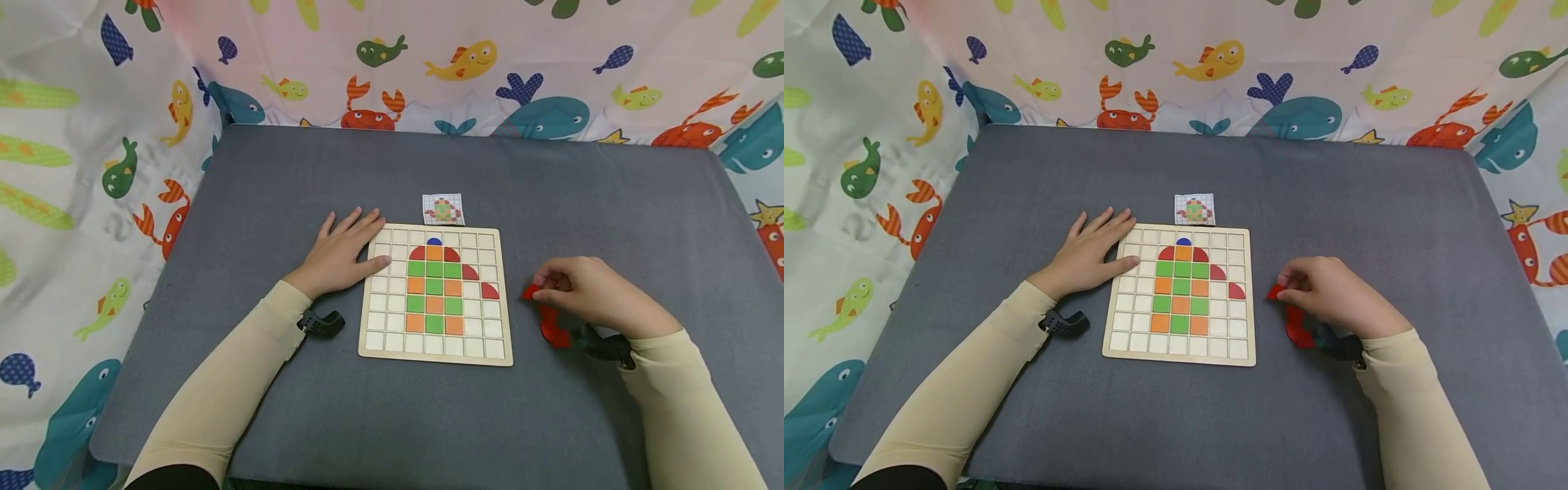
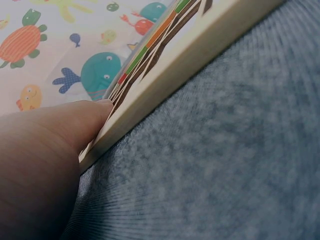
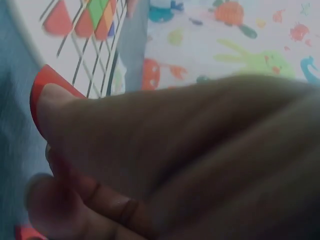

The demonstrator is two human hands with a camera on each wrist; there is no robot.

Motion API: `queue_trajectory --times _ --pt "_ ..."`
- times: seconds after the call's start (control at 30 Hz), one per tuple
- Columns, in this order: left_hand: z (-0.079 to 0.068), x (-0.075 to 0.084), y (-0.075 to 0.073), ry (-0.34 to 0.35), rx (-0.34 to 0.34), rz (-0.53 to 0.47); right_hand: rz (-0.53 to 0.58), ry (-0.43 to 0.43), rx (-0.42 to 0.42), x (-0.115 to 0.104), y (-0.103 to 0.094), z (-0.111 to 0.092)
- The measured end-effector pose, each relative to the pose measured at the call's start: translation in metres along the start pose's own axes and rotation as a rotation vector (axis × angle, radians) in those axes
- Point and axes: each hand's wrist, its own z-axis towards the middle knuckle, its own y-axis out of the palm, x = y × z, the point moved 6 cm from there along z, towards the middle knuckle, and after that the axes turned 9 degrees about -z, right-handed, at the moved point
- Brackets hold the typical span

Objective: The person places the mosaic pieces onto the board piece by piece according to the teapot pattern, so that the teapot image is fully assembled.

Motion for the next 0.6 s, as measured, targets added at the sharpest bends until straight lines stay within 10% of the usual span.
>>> queue_trajectory --times 0.6 --pt "-0.002 0.000 -0.002 -0.002 -0.012 -0.005 0.118 -0.081 -0.155 -0.040 0.028 0.028"
